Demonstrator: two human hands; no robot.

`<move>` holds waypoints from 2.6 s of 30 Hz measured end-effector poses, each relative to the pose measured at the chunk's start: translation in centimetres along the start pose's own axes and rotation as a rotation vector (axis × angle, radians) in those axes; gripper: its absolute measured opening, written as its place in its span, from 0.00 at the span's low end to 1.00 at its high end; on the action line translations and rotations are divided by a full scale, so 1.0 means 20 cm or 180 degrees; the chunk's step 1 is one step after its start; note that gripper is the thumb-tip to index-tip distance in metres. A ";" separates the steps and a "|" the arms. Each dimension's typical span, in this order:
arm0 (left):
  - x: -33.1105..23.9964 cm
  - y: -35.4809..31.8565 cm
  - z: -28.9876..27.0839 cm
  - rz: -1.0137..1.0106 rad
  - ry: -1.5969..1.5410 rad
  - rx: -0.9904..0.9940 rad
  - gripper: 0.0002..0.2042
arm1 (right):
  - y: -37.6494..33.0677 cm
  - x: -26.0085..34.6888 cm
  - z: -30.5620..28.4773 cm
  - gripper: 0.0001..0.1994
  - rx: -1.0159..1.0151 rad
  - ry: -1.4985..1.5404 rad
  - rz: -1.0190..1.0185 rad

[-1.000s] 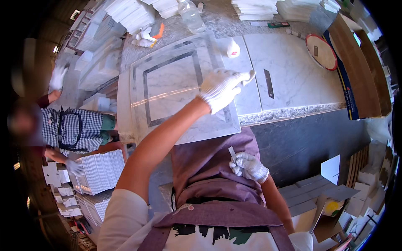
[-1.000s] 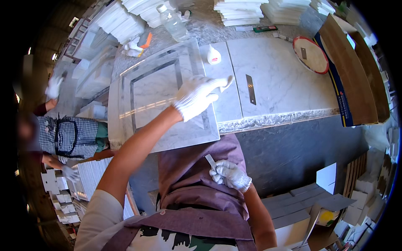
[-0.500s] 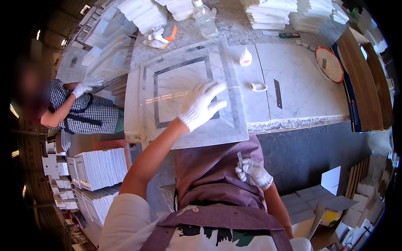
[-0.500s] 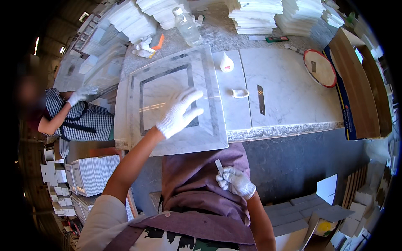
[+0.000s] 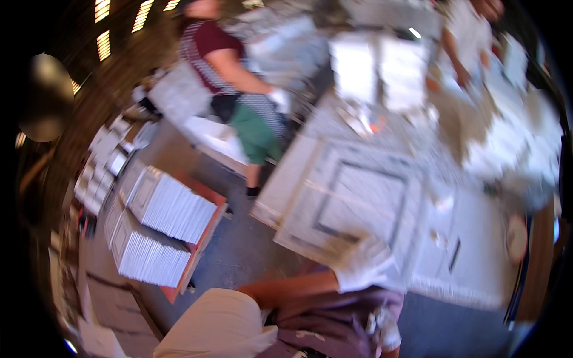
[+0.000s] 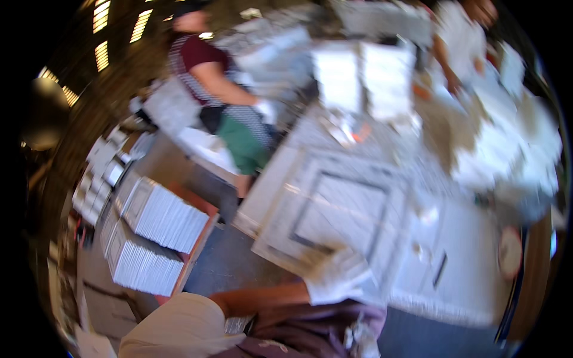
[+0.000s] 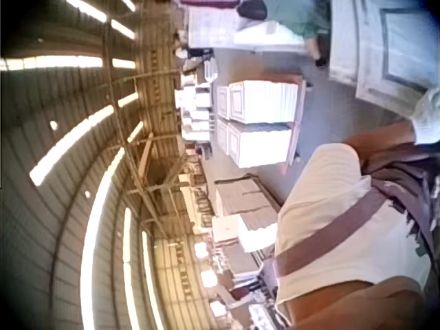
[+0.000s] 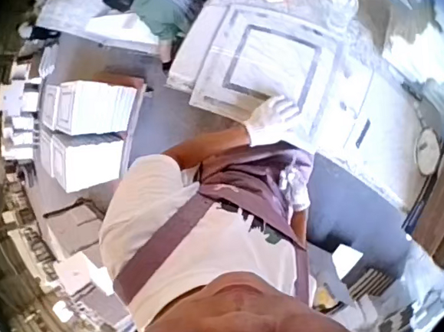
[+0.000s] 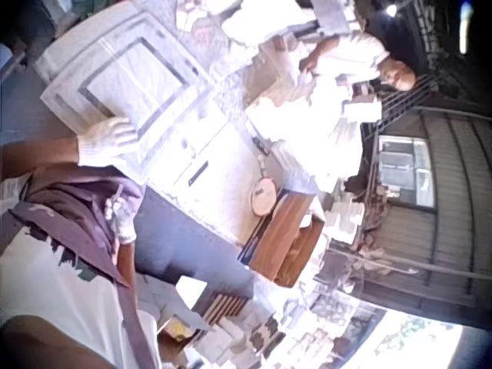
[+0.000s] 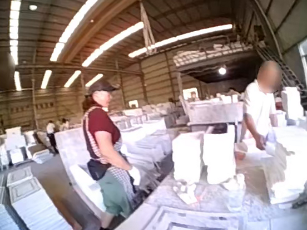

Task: The person uses a small metal scraper to remove residue from the edges and surface of a large white marble tile. They repeatedly scrape along the dark gray border and the center of the tile, occasionally wiping the surface with a white cloth. The person works on a single tile throughout the clip, focusing on cleaning the edges and corners.

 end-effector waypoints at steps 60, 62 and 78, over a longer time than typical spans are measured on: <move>-0.02 -0.07 0.24 -0.0476 0.0458 -0.0174 0.18 | 0.48 0.09 0.44 0.07 -0.0136 -0.1078 0.0427; -0.05 -0.11 0.19 -0.0557 0.0340 -0.0036 0.18 | 0.47 0.12 0.42 0.07 -0.0109 -0.1055 0.0400; -0.13 -0.24 0.21 -0.0840 0.0690 -0.0511 0.17 | 0.44 0.13 0.44 0.07 0.0120 -0.1274 0.0577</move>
Point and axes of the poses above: each hand's wrist, its own y-axis towards the middle knuckle, its own z-axis out of the palm, x = y × z, the point moved 10 cm from there along y, towards the middle knuckle, and after that the axes turned 3 degrees about z, right-handed, at the moved point
